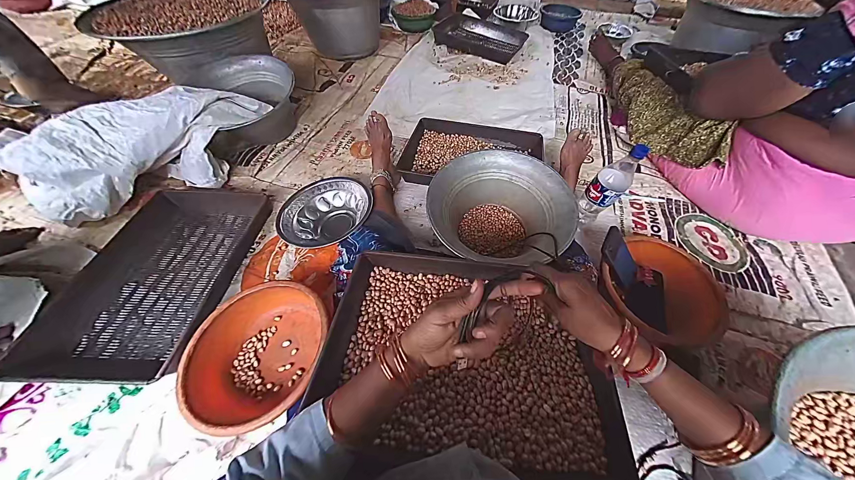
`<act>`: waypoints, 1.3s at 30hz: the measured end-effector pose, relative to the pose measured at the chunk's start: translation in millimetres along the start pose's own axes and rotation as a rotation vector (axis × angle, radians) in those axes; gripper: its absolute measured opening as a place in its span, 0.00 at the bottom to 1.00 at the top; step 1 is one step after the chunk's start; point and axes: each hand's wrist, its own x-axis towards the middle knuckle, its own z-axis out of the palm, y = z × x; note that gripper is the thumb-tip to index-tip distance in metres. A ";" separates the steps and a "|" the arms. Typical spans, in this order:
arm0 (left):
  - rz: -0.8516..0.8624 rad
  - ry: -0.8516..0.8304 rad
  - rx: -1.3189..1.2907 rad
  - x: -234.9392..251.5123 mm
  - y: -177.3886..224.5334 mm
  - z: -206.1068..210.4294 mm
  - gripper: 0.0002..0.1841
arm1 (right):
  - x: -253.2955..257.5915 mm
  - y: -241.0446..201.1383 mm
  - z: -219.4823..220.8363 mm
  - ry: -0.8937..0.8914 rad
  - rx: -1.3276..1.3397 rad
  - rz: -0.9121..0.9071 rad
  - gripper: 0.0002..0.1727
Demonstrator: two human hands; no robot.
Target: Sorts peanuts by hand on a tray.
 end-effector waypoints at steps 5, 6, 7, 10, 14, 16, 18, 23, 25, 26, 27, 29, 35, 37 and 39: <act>0.380 0.272 -0.183 -2.1 12.9 -10.4 0.27 | -11.4 -52.6 42.9 -0.554 -0.182 0.113 0.29; 0.445 0.362 -0.038 -2.2 14.0 -13.6 0.26 | -14.9 -62.0 46.3 -0.604 -0.204 0.103 0.30; 0.495 0.451 0.187 -1.7 13.9 -17.0 0.25 | -18.7 -70.2 46.3 -0.622 -0.221 0.080 0.29; 0.440 0.554 1.038 -3.0 11.3 -25.7 0.29 | -33.3 -70.4 40.7 -0.347 -0.228 -0.159 0.20; 0.082 0.655 1.768 -3.7 4.3 -16.3 0.30 | -26.1 -39.7 20.7 0.230 -0.306 -0.387 0.20; -0.193 0.508 1.680 -2.0 7.7 -6.4 0.31 | -19.7 -26.7 6.0 0.330 -0.218 -0.352 0.22; -0.239 0.309 1.404 -2.5 4.8 -4.8 0.29 | -13.9 -14.5 -0.2 0.383 -0.133 -0.307 0.23; -0.150 -0.035 0.229 -4.8 -1.5 -0.7 0.39 | -4.2 0.9 7.7 0.368 0.134 -0.189 0.19; -0.025 -0.006 -0.014 -4.3 2.0 1.2 0.36 | -3.7 -2.1 18.5 0.233 0.180 -0.123 0.20; 0.051 0.038 -0.077 -3.8 4.3 1.4 0.34 | -5.5 -6.6 24.6 0.127 0.185 -0.089 0.21; 0.128 0.088 -0.092 -2.8 6.6 0.6 0.34 | -8.1 -13.4 30.9 0.024 0.180 -0.070 0.22; 0.259 0.202 0.074 -3.1 10.8 -4.9 0.35 | -12.7 -25.8 45.1 -0.109 0.110 -0.081 0.23; 0.500 0.568 1.305 -6.6 13.4 -18.2 0.37 | -25.0 -43.7 51.5 -0.182 -0.288 -0.240 0.18; 0.370 0.713 1.905 -9.6 12.0 -23.2 0.33 | -28.1 -43.0 45.9 -0.090 -0.404 -0.345 0.14; -0.004 0.678 2.056 -7.8 15.6 -15.5 0.29 | -25.1 -37.0 36.0 0.166 -0.447 -0.448 0.18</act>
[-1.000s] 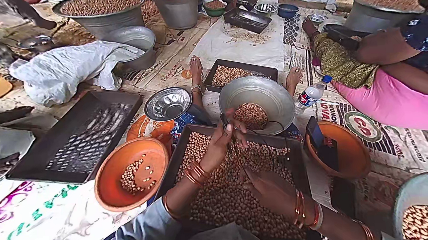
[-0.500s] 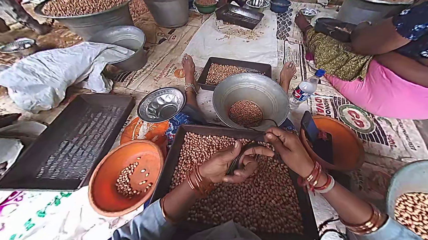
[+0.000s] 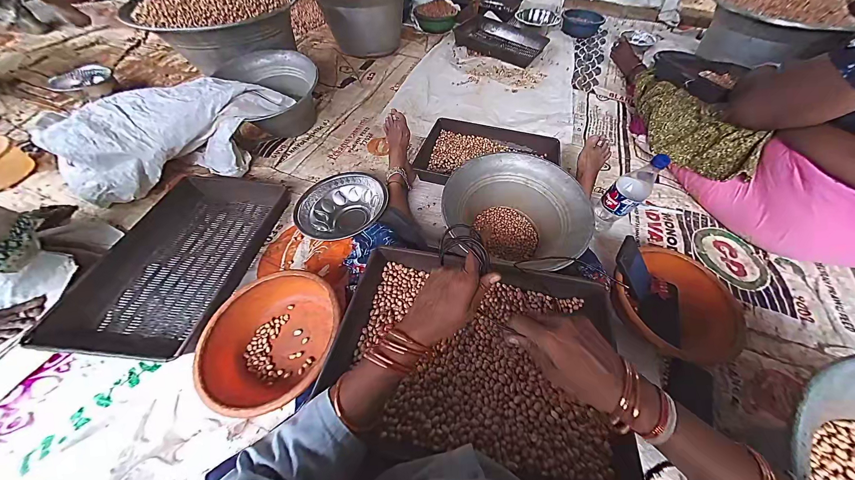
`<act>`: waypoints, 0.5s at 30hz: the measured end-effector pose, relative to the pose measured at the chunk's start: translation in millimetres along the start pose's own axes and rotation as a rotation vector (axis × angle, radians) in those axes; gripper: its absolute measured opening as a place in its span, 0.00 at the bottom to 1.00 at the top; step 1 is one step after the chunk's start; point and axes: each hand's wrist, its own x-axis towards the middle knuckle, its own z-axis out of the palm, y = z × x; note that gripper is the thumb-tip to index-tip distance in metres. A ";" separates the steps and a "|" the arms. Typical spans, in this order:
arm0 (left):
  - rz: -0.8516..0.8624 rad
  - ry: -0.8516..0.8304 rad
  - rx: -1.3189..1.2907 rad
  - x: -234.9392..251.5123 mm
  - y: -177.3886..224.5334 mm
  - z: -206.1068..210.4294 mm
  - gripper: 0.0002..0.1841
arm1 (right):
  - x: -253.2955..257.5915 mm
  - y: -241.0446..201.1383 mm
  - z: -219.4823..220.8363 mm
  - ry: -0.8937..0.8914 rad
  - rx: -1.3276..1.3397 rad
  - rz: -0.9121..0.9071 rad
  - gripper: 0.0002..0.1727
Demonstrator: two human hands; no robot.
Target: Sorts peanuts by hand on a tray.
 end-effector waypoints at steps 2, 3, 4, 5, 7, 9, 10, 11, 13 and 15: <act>-0.041 -0.320 -0.150 2.1 4.5 -8.2 0.31 | 4.0 15.6 -11.4 0.203 -0.039 0.041 0.24; -0.022 -0.393 -0.311 0.8 4.8 -7.3 0.32 | 5.0 24.8 -16.5 0.262 -0.033 0.079 0.26; 0.000 -0.441 -0.547 -2.0 5.1 -2.6 0.34 | 5.1 34.1 -19.1 0.305 -0.003 0.122 0.25; 0.000 -0.529 -0.868 -4.8 7.1 0.9 0.38 | 4.7 42.6 -18.9 0.330 0.063 0.170 0.25; 0.011 -0.752 -1.440 -7.0 14.1 2.9 0.43 | 3.6 53.7 -12.7 0.309 0.250 0.279 0.23; 0.029 -0.784 -1.813 -8.3 19.9 3.4 0.38 | 4.2 51.6 -5.4 0.162 0.415 0.356 0.22; 0.032 -0.723 -1.935 -8.1 20.7 2.0 0.35 | 5.1 45.1 -1.8 0.064 0.472 0.366 0.22; 0.031 -0.630 -2.026 -6.9 20.4 -0.1 0.33 | 5.0 37.1 2.5 -0.032 0.511 0.354 0.22; 0.011 -0.378 -2.065 -3.3 15.9 -4.0 0.33 | 4.8 18.7 13.9 -0.194 0.482 0.286 0.23; 0.035 -0.121 -1.840 0.7 6.3 -4.3 0.35 | 5.2 2.5 18.6 -0.300 0.383 0.224 0.22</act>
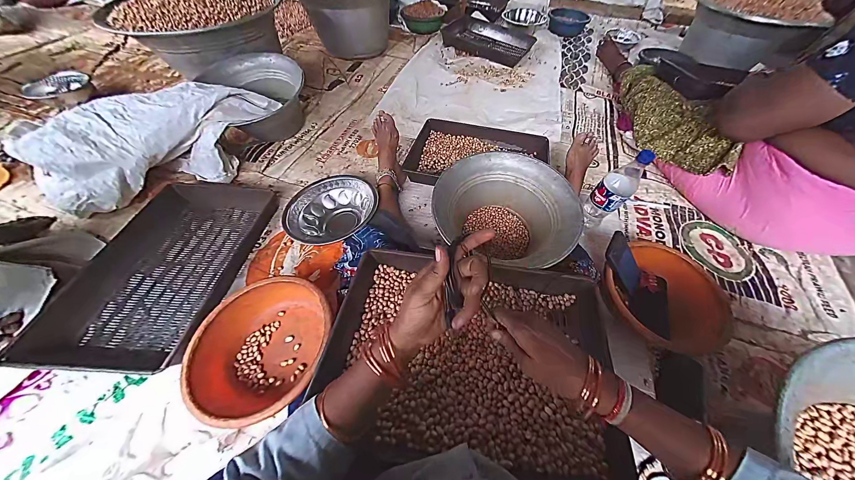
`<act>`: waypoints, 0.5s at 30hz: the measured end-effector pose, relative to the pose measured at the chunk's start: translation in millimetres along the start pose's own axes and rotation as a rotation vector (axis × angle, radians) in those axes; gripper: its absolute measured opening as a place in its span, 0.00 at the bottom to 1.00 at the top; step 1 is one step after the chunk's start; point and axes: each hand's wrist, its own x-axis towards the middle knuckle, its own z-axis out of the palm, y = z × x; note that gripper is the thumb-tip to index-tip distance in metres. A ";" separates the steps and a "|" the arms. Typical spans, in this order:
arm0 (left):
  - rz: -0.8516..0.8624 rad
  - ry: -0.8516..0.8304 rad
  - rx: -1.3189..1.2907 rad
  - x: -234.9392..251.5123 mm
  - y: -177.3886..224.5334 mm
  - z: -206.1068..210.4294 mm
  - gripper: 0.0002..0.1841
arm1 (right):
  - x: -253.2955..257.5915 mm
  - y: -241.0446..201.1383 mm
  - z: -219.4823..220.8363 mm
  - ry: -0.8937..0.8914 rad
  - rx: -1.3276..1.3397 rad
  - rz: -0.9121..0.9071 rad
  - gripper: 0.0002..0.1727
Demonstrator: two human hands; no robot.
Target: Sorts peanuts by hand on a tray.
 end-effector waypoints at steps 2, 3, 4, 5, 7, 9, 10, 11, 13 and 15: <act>0.157 0.094 0.469 1.7 2.7 -8.4 0.34 | -3.0 -8.5 -0.3 -0.023 -0.093 -0.007 0.20; 0.222 0.124 0.787 1.4 5.5 -13.0 0.36 | -4.1 -10.8 -4.7 -0.027 -0.118 0.002 0.20; 0.269 0.159 1.125 0.3 8.4 -17.3 0.38 | -5.1 -11.5 -9.7 -0.015 -0.138 0.004 0.19; 0.269 0.201 1.434 -1.2 10.2 -19.7 0.36 | -6.1 -9.9 -12.9 0.036 -0.168 -0.016 0.17; 0.147 0.237 1.799 -1.8 7.5 -20.3 0.32 | -7.9 -4.5 -20.8 0.233 -0.263 -0.078 0.18; -0.176 0.074 1.788 -0.8 7.5 -11.5 0.33 | -7.9 4.1 -33.2 0.456 -0.362 -0.107 0.20; -0.306 -0.047 1.681 -0.5 7.9 -6.5 0.34 | -7.7 9.4 -40.1 0.537 -0.375 -0.094 0.21; -0.369 -0.164 1.526 -1.0 6.7 -3.0 0.33 | -7.1 16.1 -45.1 0.598 -0.355 -0.074 0.21; -0.400 -0.356 1.014 -3.9 -3.4 2.1 0.30 | -5.2 28.3 -47.0 0.644 -0.224 -0.028 0.21; -0.462 -0.449 0.366 -7.4 -12.0 8.7 0.31 | -1.9 34.0 -39.8 0.576 -0.032 0.023 0.22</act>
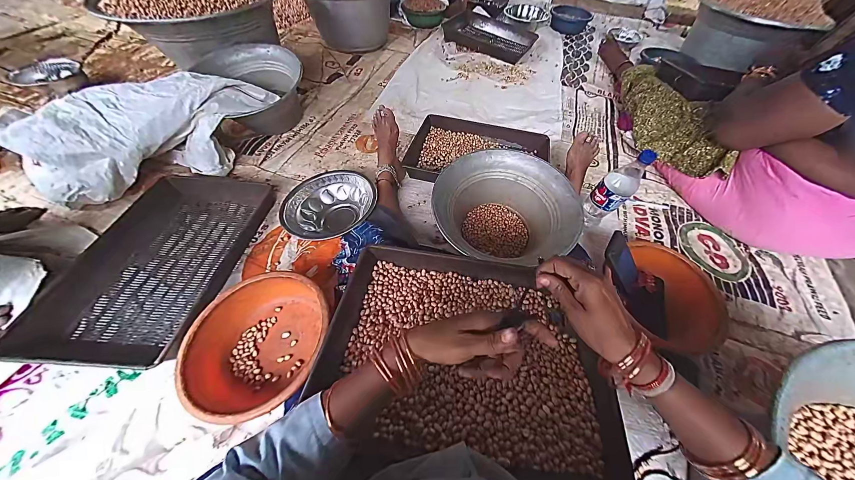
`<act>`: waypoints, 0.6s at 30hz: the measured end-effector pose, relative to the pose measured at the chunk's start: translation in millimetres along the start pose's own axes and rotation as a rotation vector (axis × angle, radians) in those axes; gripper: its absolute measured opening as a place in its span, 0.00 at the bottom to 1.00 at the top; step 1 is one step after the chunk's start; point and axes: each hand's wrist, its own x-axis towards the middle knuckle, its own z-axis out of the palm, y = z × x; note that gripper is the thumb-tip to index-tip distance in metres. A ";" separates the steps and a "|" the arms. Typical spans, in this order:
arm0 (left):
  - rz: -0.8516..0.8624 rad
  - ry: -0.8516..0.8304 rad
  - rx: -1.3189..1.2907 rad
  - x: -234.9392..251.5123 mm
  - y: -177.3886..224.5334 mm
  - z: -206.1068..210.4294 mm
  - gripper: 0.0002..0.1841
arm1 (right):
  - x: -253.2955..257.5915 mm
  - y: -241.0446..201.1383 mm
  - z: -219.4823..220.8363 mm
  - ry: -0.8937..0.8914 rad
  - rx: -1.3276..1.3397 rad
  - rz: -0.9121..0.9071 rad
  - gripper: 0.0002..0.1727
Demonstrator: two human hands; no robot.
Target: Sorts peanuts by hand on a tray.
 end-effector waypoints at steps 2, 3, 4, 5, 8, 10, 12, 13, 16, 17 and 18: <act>0.131 0.000 -0.334 -0.1 0.2 4.2 0.32 | -3.5 -5.7 9.3 -0.165 0.140 0.091 0.21; 0.209 0.071 -0.396 -0.8 3.2 3.0 0.32 | -6.1 -11.3 12.7 -0.265 0.194 0.131 0.21; 0.294 0.165 -0.410 -1.5 5.4 -0.9 0.33 | -9.0 -16.5 17.2 -0.360 0.227 0.157 0.22; 0.375 0.269 -0.410 -2.6 6.6 -6.1 0.33 | -12.0 -21.0 22.2 -0.454 0.240 0.169 0.23; 0.534 0.578 -0.219 -5.6 10.8 -20.5 0.31 | -17.5 -36.0 28.3 -0.732 0.247 0.166 0.24; 0.472 0.734 0.278 -8.0 9.1 -30.8 0.29 | -18.6 -46.6 25.0 -0.826 0.211 0.121 0.22; 0.254 0.831 0.885 -12.1 2.4 -34.1 0.31 | -15.5 -53.9 13.7 -0.828 0.141 0.070 0.22; 0.132 0.829 1.125 -12.2 -0.1 -32.1 0.30 | -12.7 -54.9 5.9 -0.763 0.093 0.052 0.22; -0.155 0.548 1.171 -7.1 3.6 -18.7 0.32 | -7.4 -32.8 -6.3 -0.333 -0.038 -0.019 0.23; -0.178 0.427 1.045 -5.2 5.5 -15.7 0.31 | -4.8 -22.6 -7.2 -0.238 -0.073 -0.026 0.23; -0.144 0.346 0.907 -2.6 5.1 -12.6 0.28 | -2.7 -14.1 -6.6 -0.181 -0.081 -0.025 0.23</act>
